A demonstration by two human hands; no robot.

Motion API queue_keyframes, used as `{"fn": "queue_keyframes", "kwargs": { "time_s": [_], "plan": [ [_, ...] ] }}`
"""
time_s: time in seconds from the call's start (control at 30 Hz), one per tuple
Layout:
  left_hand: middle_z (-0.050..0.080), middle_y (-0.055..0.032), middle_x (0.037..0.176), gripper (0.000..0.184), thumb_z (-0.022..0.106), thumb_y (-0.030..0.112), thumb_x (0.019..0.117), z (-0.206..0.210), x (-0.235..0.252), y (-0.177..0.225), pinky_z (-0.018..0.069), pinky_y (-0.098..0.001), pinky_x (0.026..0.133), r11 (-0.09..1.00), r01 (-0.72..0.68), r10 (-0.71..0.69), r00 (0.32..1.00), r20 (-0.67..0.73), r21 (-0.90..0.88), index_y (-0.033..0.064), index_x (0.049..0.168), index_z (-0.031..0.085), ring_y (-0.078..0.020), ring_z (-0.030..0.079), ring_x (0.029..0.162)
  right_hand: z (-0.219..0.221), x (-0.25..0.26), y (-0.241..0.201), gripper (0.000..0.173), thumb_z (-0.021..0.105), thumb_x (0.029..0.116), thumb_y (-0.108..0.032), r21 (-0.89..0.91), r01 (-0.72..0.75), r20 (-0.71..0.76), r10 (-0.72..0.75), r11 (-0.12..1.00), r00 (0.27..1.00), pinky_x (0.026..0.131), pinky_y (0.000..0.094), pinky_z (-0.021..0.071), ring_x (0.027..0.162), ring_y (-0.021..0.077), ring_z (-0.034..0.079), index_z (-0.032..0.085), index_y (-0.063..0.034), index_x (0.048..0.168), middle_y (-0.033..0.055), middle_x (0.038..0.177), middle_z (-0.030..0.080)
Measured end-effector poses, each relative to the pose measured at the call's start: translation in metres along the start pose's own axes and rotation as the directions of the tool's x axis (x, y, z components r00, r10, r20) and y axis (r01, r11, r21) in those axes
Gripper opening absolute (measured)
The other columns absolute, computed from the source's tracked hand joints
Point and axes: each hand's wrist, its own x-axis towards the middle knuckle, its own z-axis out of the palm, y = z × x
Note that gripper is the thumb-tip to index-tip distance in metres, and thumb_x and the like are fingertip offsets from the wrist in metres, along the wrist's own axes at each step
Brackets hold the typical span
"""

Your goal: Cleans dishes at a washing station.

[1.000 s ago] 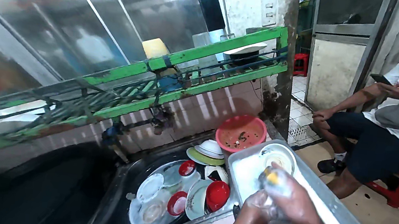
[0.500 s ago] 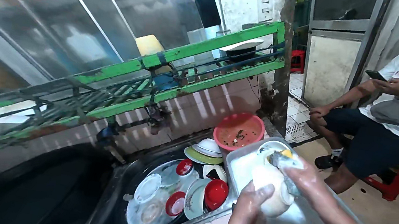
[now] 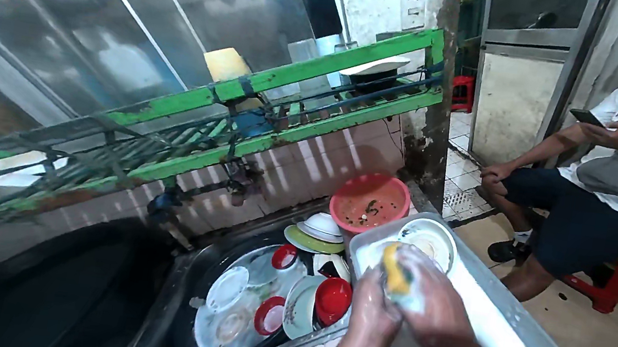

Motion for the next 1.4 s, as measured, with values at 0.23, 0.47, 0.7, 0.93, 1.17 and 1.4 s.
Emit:
{"fn": "queue_keyframes", "kwargs": {
  "time_s": [0.23, 0.47, 0.7, 0.93, 1.17, 1.4],
  "plan": [
    [0.067, -0.0207, 0.115, 0.031, 0.038, 0.019, 0.1086, -0.005, 0.002, 0.017, 0.0586, -0.0510, 0.089, 0.844, 0.186, -0.093, 0.974, 0.205, -0.503, 0.0020, 0.131, 0.051, -0.0323, 0.069, 0.105, -0.025, 0.019, 0.022, 0.057, 0.075, 0.0879, -0.025, 0.436, -0.444, -0.003, 0.495, 0.783, 0.869, 0.097, 0.0396, 0.0544, 0.111, 0.0201, 0.067, 0.058, 0.0036, 0.135, 0.0174, 0.121, 0.069],
    [0.068, -0.0097, 0.113, 0.045, 0.065, 0.010, 0.0921, -0.010, -0.018, -0.004, 0.0572, -0.0288, 0.091, 0.909, -0.185, 0.001, 0.897, 0.443, 0.373, -0.0067, 0.132, 0.053, -0.0100, 0.068, 0.102, -0.046, 0.041, 0.000, 0.051, 0.075, 0.0861, -0.036, 0.141, -0.380, 0.260, 0.336, 0.914, 0.905, 0.095, 0.0512, 0.0552, 0.107, 0.0249, 0.069, 0.068, -0.0107, 0.129, 0.0111, 0.114, 0.073],
    [0.069, -0.0112, 0.110, 0.048, 0.061, 0.011, 0.0911, -0.008, -0.006, 0.012, 0.0586, -0.0386, 0.094, 0.971, -0.028, 0.126, 0.907, 0.403, -0.239, -0.0020, 0.134, 0.044, -0.0172, 0.070, 0.101, -0.046, 0.037, 0.021, 0.047, 0.063, 0.0929, -0.009, 0.836, -0.488, 0.214, 0.669, 0.252, 0.711, 0.072, 0.0310, 0.0619, 0.085, 0.0137, 0.071, 0.051, -0.0069, 0.138, 0.0083, 0.101, 0.071],
    [0.057, -0.0210, 0.138, 0.058, 0.022, 0.049, 0.1112, 0.001, 0.010, -0.008, 0.0595, -0.0549, 0.086, 0.955, 0.245, -0.172, 0.917, 0.359, -0.167, 0.0118, 0.154, 0.032, -0.0361, 0.065, 0.116, -0.045, 0.020, 0.029, 0.067, 0.083, 0.0743, -0.025, 0.460, -0.242, -0.103, 0.321, 0.855, 0.941, 0.090, 0.0374, 0.0598, 0.103, 0.0153, 0.069, 0.060, 0.0012, 0.131, 0.0133, 0.115, 0.071],
    [0.052, -0.0170, 0.148, 0.053, 0.025, 0.034, 0.1119, -0.004, 0.024, -0.019, 0.0507, -0.0429, 0.106, 0.985, -0.124, 0.096, 0.972, 0.217, 0.122, 0.0055, 0.154, 0.040, -0.0232, 0.057, 0.130, -0.036, 0.037, 0.024, 0.050, 0.059, 0.1030, -0.025, 0.527, -0.729, 0.372, 0.653, 0.436, 0.659, 0.094, 0.0371, 0.0554, 0.110, 0.0183, 0.066, 0.047, -0.0029, 0.146, 0.0147, 0.125, 0.065],
    [0.066, -0.0115, 0.112, 0.041, 0.026, 0.025, 0.1133, 0.009, 0.015, -0.010, 0.0562, -0.0345, 0.087, 0.992, 0.040, -0.055, 0.990, 0.130, 0.119, 0.0013, 0.135, 0.052, -0.0150, 0.066, 0.099, -0.006, 0.018, 0.009, 0.061, 0.067, 0.0946, -0.027, 0.298, -0.476, 0.365, 0.362, 0.828, 0.858, 0.114, 0.0394, 0.0433, 0.131, 0.0268, 0.057, 0.049, 0.0061, 0.143, 0.0225, 0.138, 0.060]
  ]
}}
